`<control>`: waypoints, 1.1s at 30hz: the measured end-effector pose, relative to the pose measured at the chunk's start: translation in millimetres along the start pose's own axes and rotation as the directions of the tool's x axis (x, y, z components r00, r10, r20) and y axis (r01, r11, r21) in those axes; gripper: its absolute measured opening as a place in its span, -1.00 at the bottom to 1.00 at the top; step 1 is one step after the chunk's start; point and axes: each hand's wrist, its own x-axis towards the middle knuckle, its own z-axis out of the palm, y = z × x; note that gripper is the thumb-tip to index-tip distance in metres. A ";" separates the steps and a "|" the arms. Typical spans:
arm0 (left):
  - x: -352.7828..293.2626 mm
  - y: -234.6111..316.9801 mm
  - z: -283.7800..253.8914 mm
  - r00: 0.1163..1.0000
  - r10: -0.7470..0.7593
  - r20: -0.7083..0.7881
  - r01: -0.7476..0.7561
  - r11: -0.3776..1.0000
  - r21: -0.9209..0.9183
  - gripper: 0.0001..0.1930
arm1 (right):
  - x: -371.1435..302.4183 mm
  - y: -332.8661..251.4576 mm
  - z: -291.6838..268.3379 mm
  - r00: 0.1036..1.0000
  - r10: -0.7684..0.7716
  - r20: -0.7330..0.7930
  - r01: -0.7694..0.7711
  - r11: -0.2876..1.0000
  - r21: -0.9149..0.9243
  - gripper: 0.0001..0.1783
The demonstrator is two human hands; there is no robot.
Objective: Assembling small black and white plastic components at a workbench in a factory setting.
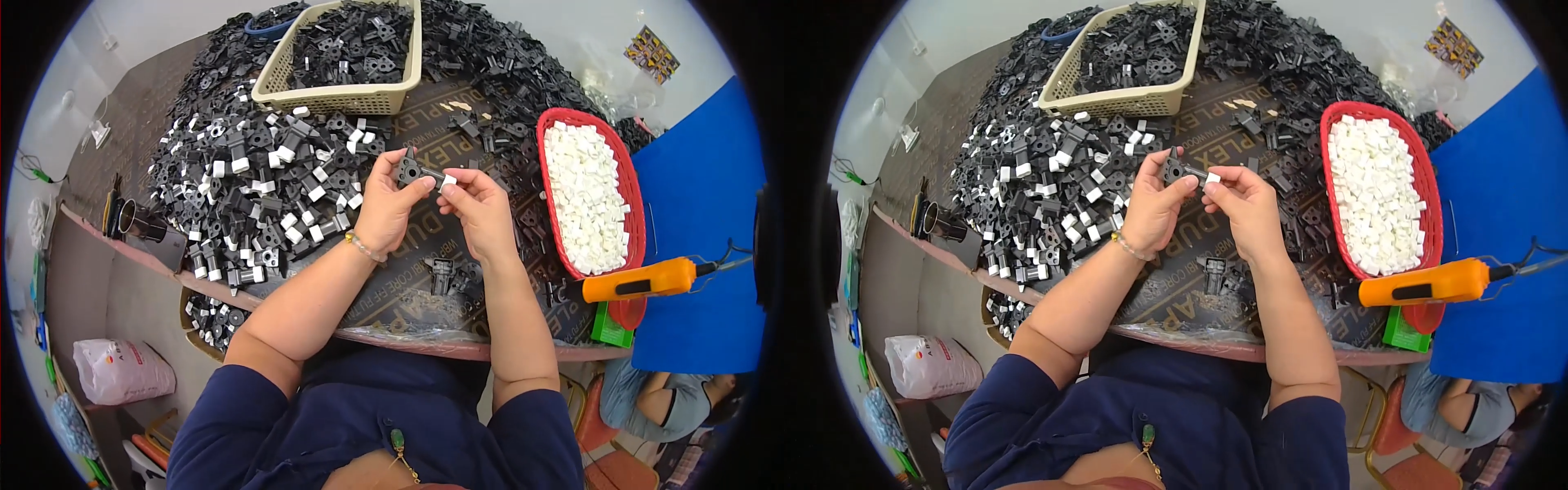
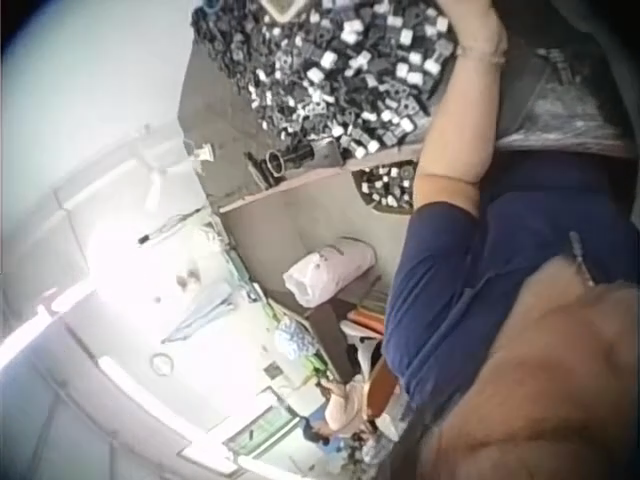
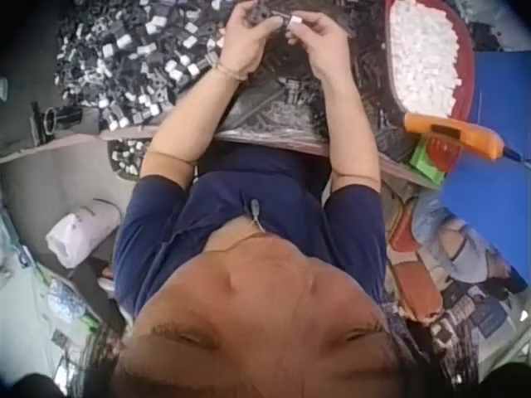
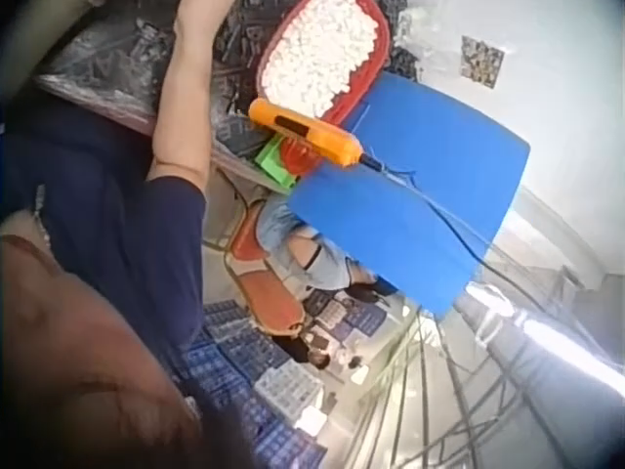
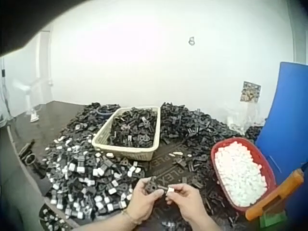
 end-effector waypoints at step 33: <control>5.0 -10.3 -11.2 0.879 -0.452 0.150 0.473 0.792 -0.387 -0.53 | 101.8 6.5 129.5 0.808 -0.217 0.547 0.581 0.448 -0.680 -0.05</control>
